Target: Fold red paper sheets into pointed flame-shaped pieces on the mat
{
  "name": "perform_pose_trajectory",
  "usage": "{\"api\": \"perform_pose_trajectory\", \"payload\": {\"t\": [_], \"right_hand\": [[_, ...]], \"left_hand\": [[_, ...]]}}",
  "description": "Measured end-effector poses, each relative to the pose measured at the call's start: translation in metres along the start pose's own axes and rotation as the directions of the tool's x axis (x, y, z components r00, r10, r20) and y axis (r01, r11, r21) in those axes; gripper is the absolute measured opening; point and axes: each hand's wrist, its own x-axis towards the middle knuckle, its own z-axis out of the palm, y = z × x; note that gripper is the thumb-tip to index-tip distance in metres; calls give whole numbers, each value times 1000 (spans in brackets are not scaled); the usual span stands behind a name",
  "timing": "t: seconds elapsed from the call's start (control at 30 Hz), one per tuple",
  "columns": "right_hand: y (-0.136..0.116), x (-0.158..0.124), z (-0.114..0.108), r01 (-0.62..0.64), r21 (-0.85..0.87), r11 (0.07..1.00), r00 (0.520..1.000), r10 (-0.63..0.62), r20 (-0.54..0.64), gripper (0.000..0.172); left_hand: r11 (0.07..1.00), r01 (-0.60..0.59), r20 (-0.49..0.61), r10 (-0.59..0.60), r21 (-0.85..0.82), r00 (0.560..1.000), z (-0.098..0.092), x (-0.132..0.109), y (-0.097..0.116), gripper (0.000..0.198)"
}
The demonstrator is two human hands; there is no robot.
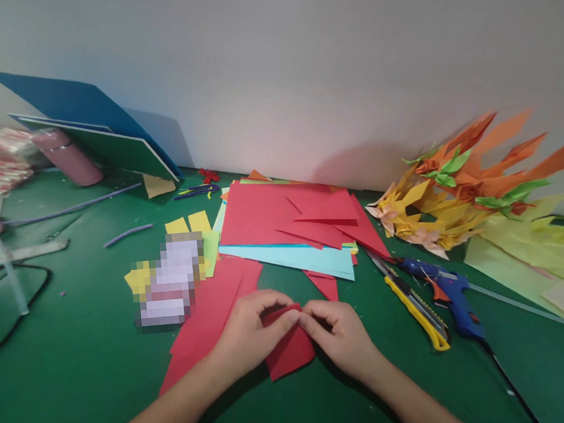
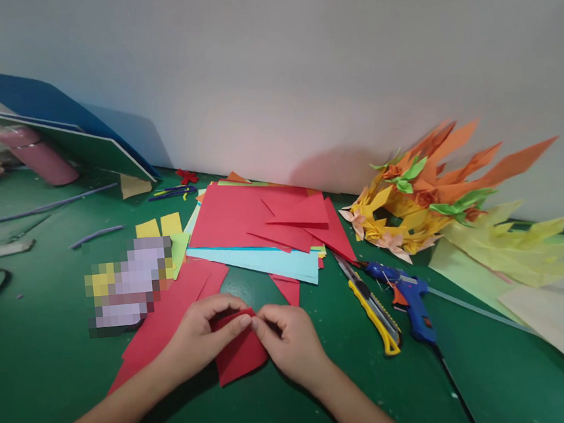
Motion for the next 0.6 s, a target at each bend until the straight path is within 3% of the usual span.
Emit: {"api": "perform_pose_trajectory", "payload": {"t": [0.2,0.33,0.4,0.5,0.57,0.6], "right_hand": [[-2,-1,2,50,29,998,998,-52,44,39],[-1,-2,2,65,33,997,997,-67,42,37],[0,-3,1,75,33,997,995,-77,67,35],[1,-4,2,99,30,995,992,-101,79,33],[0,-4,2,113,22,993,993,-114,35,32],[0,-5,2,127,11,992,992,-127,5,32]], "left_hand": [[997,-14,-48,10,-82,999,3,-2,2,19],[960,54,-154,-100,-276,983,-7,2,4,18],[913,83,-267,-203,-399,942,-16,6,4,21],[792,0,-433,-335,-611,837,-30,11,5,31],[744,-29,-454,-375,-667,809,-35,13,5,34],[724,-22,-432,-386,-690,815,-36,13,4,35]]}}
